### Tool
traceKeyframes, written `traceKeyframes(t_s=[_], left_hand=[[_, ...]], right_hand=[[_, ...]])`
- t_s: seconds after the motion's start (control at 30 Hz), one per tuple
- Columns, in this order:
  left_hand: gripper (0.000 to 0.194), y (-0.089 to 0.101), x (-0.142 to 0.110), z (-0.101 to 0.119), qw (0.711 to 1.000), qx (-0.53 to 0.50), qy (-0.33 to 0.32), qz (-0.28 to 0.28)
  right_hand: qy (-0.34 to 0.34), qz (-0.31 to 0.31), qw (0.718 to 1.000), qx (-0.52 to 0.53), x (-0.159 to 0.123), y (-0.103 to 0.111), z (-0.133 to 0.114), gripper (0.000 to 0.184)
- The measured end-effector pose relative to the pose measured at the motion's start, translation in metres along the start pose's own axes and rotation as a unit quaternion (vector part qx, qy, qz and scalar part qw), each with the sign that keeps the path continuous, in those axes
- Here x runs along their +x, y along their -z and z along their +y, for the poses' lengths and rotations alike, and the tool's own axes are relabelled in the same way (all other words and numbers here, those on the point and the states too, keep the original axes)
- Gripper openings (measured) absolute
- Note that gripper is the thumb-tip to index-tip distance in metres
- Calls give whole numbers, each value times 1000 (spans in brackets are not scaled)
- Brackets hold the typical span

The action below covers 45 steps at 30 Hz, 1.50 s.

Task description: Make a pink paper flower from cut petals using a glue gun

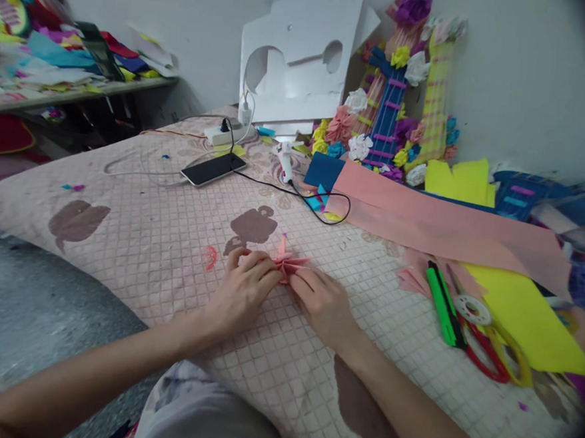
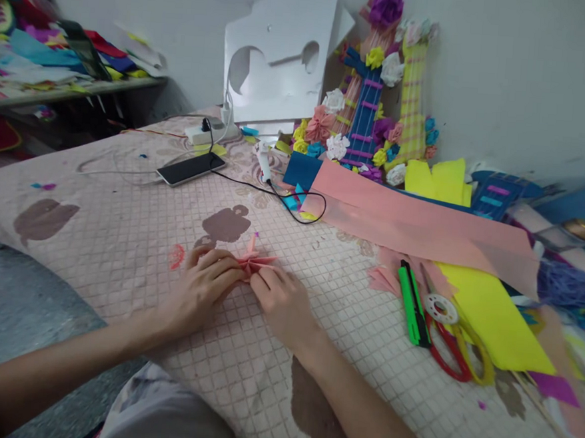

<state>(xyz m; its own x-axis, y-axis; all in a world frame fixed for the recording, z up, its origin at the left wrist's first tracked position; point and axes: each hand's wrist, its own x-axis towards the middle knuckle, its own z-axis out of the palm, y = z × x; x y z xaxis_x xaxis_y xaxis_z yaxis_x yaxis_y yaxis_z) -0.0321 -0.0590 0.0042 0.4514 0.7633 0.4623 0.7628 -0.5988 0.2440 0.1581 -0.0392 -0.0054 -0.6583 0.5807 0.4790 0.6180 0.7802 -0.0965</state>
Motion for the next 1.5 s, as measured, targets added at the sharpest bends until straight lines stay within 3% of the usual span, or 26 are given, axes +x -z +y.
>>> traceKeyframes(t_s=[0.3,0.53,0.83,1.07,1.37,1.5], left_hand=[[23,1,0,2,1000,-3,11,-20],[18,-1,0,1,1000,-10,14,2],[22,0,-2,2,1000,-2,18,-15],[17,-2,-2,2,999,10,26,26],[23,-1,-3,2,999,9,33,-10],[19,-2,-3,1,999,-6,36,8]], right_hand=[[-5,4,1000,-2,2,0,-2,20],[3,9,1000,-8,2,-1,0,24],[-3,0,1000,7,0,-2,0,20],[4,-10,1000,-9,1,-1,0,23],[-1,-1,1000,5,1,-3,2,20],[4,-17,1000,-7,1,-2,2,20]])
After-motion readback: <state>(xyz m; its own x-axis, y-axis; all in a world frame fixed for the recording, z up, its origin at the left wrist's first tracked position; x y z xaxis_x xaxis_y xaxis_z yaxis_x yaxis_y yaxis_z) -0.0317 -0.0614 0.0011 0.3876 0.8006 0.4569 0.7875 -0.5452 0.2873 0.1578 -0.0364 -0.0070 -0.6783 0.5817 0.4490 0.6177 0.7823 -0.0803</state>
